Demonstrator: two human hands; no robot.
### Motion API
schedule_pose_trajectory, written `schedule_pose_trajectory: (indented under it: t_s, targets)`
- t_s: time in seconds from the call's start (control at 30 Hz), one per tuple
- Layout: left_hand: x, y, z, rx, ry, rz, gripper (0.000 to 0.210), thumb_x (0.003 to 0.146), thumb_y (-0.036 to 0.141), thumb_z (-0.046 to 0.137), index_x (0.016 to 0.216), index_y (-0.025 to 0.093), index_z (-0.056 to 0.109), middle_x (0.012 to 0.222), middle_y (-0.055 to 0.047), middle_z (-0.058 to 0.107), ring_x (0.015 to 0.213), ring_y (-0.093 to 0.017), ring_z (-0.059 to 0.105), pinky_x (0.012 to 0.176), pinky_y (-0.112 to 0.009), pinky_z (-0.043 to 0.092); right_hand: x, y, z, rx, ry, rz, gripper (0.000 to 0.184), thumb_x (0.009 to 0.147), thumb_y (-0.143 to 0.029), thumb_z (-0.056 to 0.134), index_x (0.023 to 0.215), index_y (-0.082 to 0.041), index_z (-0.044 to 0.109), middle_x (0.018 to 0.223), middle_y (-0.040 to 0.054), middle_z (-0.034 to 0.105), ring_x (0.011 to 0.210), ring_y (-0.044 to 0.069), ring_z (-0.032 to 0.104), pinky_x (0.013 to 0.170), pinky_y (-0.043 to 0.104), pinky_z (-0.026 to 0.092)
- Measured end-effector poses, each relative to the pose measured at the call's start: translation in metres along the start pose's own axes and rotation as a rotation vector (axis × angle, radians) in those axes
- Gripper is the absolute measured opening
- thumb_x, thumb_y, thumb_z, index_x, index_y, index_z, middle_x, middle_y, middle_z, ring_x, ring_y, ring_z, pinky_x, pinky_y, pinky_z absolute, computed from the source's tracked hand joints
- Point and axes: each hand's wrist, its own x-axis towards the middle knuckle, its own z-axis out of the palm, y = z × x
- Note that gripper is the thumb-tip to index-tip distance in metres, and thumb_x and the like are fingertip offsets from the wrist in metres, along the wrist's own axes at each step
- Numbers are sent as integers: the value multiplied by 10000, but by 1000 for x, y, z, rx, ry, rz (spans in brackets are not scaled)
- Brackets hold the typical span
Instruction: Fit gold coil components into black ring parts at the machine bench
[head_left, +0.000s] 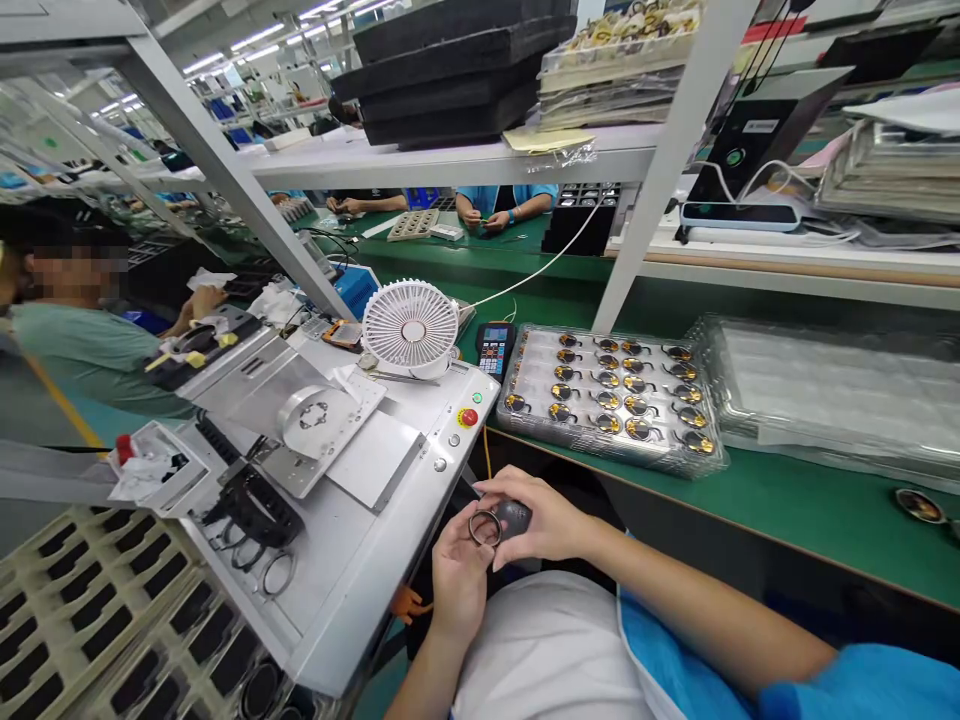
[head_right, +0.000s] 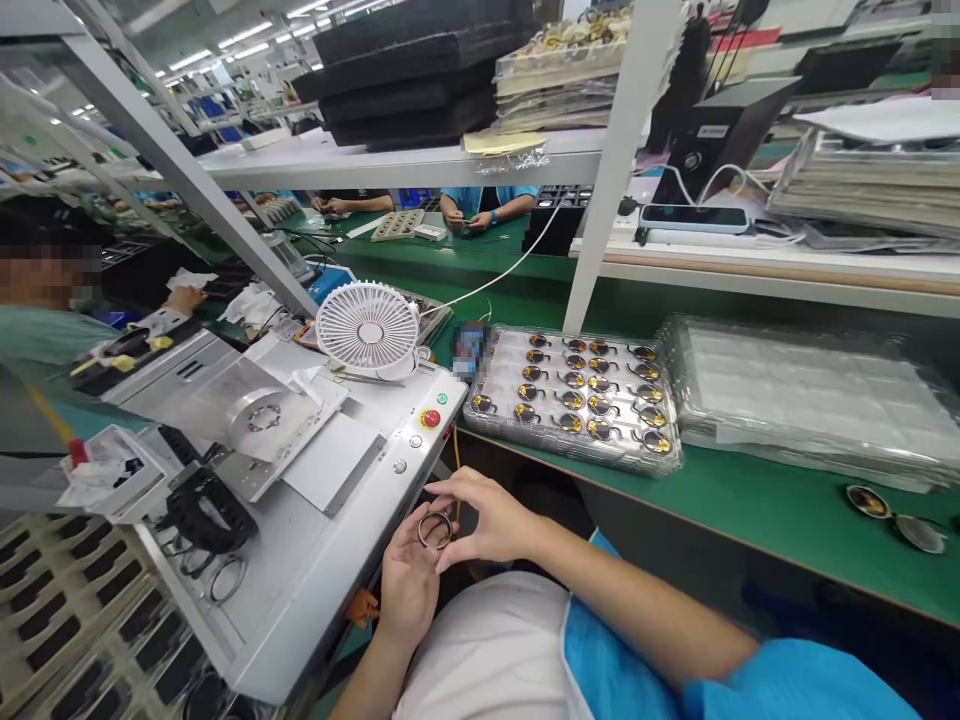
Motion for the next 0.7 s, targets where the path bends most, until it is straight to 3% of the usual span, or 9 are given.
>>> schedule_pose_trajectory:
  t_s: [0.07,0.17,0.27,0.37,0.47,0.57,0.6,0.7]
  targets:
    - [3,1,0,33,46,28,576,607,450,960,1124,263,788,1193,-136,760,889,-252,761,775,-363,614,18,2,-20,-140,-13,44,724,750,-543,878,1336,-189,643,1144,117,712,1046,254,631,929,382,510]
    - [3,3,-2,81,72,29,524,675,438,926,1152,274,785,1206,-138,755,823,-225,765,647,-295,579,56,10,-58,-552,134,425,362,944,-422,701,1199,-164,705,1136,129,700,1041,249,649,932,356,502]
    - [-1,4,-7,92,43,66,514,678,440,925,1142,264,790,1130,-129,781,931,-262,775,794,-351,612,89,25,-85,-812,164,722,286,940,-337,679,1140,-139,726,1174,174,683,1080,295,650,928,366,491]
    - [-6,2,-14,111,31,107,500,678,422,928,1123,239,793,1109,-133,791,1081,-300,749,995,-433,572,104,38,-95,-823,103,787,249,853,-280,755,1059,-141,747,1189,191,681,1085,329,656,885,367,498]
    - [-8,2,-20,93,38,96,483,682,386,930,1116,232,785,1107,-129,789,1085,-303,747,1019,-460,560,105,39,-96,-821,96,807,273,831,-232,756,1088,-140,736,1205,188,683,1083,327,664,870,358,500]
    - [-10,10,-20,59,53,48,490,676,376,938,1118,240,773,1091,-116,782,1043,-279,753,991,-435,565,95,27,-90,-796,146,770,284,858,-179,702,1142,-155,709,1092,133,730,1024,284,685,858,339,503]
    - [-11,15,-19,46,51,22,508,667,388,943,1122,245,769,1109,-118,776,1027,-272,754,976,-420,568,89,20,-84,-764,177,689,251,871,-174,683,1120,-163,712,1038,109,743,986,265,691,854,334,506]
    - [-15,32,-13,-5,-14,-58,626,613,460,961,1169,260,754,1288,-145,718,986,-252,755,930,-378,576,62,-7,-52,-630,205,263,144,934,-218,614,1011,-194,734,946,65,754,920,237,688,863,346,506]
